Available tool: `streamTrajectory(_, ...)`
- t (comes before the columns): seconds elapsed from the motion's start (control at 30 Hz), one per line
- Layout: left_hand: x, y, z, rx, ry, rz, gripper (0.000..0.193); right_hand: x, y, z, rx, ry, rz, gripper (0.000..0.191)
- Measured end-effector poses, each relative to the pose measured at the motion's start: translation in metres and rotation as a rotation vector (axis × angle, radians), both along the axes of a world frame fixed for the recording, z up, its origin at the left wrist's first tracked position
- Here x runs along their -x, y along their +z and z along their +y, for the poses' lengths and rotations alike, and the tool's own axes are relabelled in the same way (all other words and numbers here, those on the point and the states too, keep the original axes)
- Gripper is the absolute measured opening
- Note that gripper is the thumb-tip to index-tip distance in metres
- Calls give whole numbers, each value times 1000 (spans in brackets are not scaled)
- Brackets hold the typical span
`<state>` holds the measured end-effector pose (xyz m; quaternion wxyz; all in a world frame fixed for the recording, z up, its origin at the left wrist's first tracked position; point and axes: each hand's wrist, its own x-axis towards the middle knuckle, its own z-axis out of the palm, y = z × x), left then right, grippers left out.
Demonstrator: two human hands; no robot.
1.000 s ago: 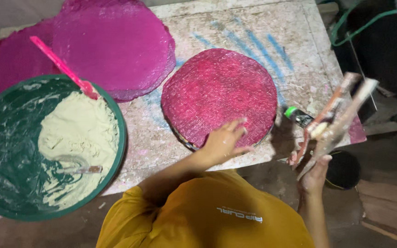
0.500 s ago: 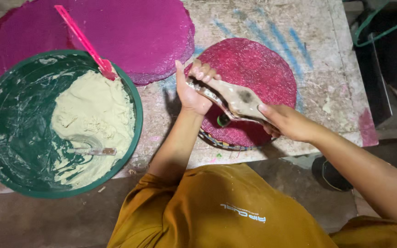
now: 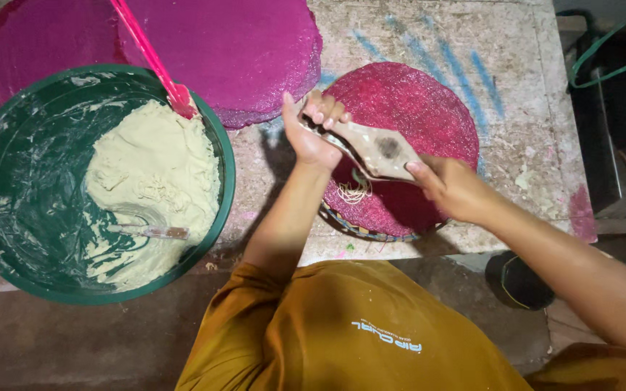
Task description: The person uses a manual dough extruder to pipe spiral-shaped dough onto a pink mat placed on a woven tray. They repeatedly load dough into the extruder from a green bowl and pipe multiple spirals in a circular pattern, then move the completed tray aside and continue with a new tray.
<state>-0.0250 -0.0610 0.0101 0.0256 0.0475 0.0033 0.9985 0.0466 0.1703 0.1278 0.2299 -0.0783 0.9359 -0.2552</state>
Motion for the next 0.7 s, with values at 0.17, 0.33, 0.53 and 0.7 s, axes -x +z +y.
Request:
streamTrajectory(0.17, -8, 1, -14, 38, 17, -51, 51, -6, -1, -8, 61, 9, -108, 58)
streamTrajectory(0.33, -6, 8, 10, -1, 62, -118, 49, 5, 9, 7, -63, -11, -88, 55)
streamTrajectory(0.53, 5, 33, -11, 43, -48, -71, 51, 11, -8, 8, 92, -42, 24, 53)
streamTrajectory(0.7, -11, 9, -19, 900, -389, -386, 70, 13, -23, 18, 259, -30, 3, 44)
